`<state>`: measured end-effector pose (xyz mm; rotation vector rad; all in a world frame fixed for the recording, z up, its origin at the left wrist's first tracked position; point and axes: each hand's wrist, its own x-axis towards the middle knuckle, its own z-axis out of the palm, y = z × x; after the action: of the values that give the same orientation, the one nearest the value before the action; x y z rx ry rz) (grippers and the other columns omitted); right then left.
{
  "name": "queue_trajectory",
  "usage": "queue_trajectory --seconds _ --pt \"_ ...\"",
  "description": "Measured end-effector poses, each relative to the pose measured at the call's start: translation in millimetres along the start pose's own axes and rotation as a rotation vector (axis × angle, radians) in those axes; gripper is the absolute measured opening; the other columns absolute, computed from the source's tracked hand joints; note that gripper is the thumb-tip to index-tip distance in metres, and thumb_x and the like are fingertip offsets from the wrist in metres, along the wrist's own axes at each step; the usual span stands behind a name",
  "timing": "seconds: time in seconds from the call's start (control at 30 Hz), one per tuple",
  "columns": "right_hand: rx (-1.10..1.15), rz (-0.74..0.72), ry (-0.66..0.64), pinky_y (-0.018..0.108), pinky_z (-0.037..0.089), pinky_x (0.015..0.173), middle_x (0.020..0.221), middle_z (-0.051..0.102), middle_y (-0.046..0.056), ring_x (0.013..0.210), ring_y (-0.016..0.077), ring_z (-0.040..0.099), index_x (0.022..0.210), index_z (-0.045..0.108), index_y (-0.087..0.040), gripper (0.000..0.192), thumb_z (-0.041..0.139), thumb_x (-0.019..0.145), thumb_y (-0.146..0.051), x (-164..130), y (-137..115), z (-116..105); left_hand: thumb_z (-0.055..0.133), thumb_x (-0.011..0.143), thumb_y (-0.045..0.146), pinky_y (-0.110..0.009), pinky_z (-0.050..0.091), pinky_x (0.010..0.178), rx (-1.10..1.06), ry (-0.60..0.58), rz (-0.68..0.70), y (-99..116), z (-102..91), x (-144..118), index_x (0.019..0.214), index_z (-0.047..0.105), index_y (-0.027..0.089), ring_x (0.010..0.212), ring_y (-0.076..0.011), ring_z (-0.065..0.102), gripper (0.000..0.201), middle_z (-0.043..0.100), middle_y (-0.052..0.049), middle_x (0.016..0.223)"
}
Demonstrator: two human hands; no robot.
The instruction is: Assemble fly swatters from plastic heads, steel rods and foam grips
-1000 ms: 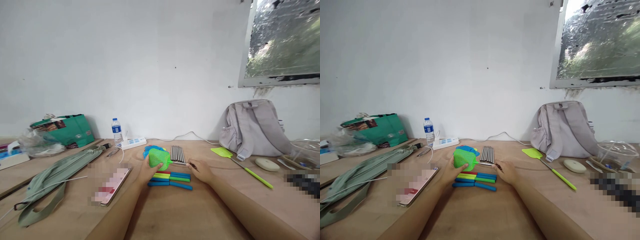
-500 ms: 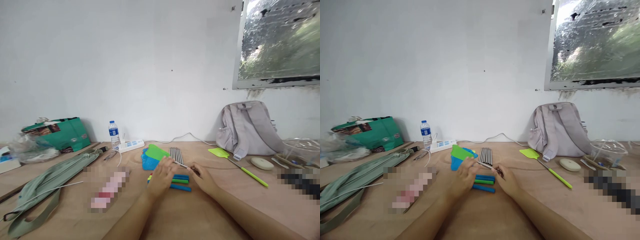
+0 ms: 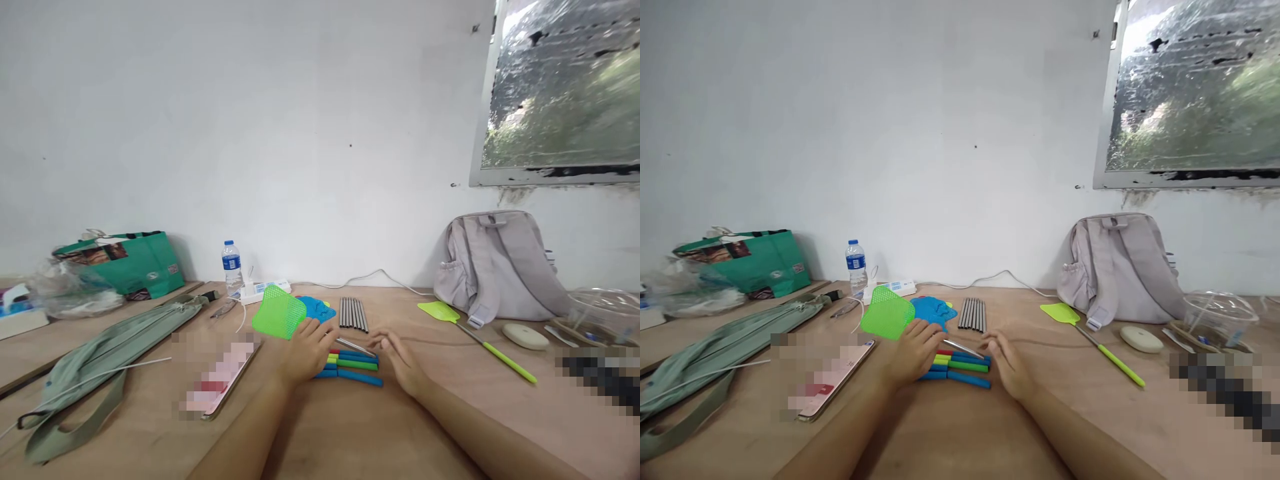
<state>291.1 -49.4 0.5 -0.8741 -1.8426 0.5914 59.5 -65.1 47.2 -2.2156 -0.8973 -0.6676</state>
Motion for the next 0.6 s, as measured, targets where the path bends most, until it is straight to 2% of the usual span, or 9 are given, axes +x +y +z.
queue_trajectory --seconds 0.07,0.17,0.27,0.43,0.6 --pt "-0.082 0.036 0.027 0.029 0.044 0.071 0.077 0.058 0.003 0.074 0.0155 0.054 0.086 0.052 -0.020 0.032 0.031 0.084 -0.044 2.5 7.7 -7.0 0.039 0.077 0.013 -0.033 0.034 0.073 -0.048 -0.031 -0.087 -3.0 0.6 -2.3 0.083 0.055 0.019 0.073 -0.0172 0.047 0.018 0.058 -0.003 0.079" --pt "-0.190 0.041 -0.146 0.025 0.041 0.059 0.066 0.054 0.000 0.063 0.0134 0.050 0.077 0.055 -0.020 0.027 0.041 0.080 -0.043 3.6 17.2 -14.0 0.038 0.075 0.012 -0.033 0.033 0.071 -0.105 -0.051 -0.206 -2.1 3.6 -3.1 0.076 0.053 0.018 0.071 -0.0179 0.046 0.017 0.056 -0.004 0.075" --pt "-0.267 0.004 -0.281 0.024 0.039 0.058 0.067 0.054 -0.001 0.063 0.0128 0.049 0.079 0.057 -0.021 0.019 0.050 0.075 -0.038 2.3 18.4 -14.3 0.037 0.073 0.012 -0.031 0.033 0.069 -0.153 -0.055 -0.298 1.6 8.1 -2.1 0.075 0.052 0.018 0.071 -0.0178 0.046 0.016 0.056 -0.005 0.075" --pt "-0.363 0.008 -0.321 0.023 0.038 0.058 0.070 0.054 -0.001 0.064 0.0125 0.049 0.078 0.057 -0.022 0.014 0.054 0.071 -0.033 1.1 12.3 -11.1 0.040 0.070 0.011 -0.030 0.031 0.067 -0.211 -0.051 -0.402 3.1 16.4 -2.0 0.071 0.050 0.019 0.070 -0.0173 0.048 0.013 0.057 -0.003 0.074" --pt "-0.345 0.059 -0.340 0.023 0.037 0.056 0.069 0.052 -0.001 0.062 0.0116 0.047 0.077 0.058 -0.022 0.015 0.054 0.070 -0.034 2.0 15.4 -10.8 0.041 0.070 0.013 -0.030 0.031 0.068 -0.210 -0.063 -0.501 0.0 20.6 -4.7 0.071 0.051 0.020 0.071 -0.0168 0.049 0.012 0.057 -0.002 0.073"
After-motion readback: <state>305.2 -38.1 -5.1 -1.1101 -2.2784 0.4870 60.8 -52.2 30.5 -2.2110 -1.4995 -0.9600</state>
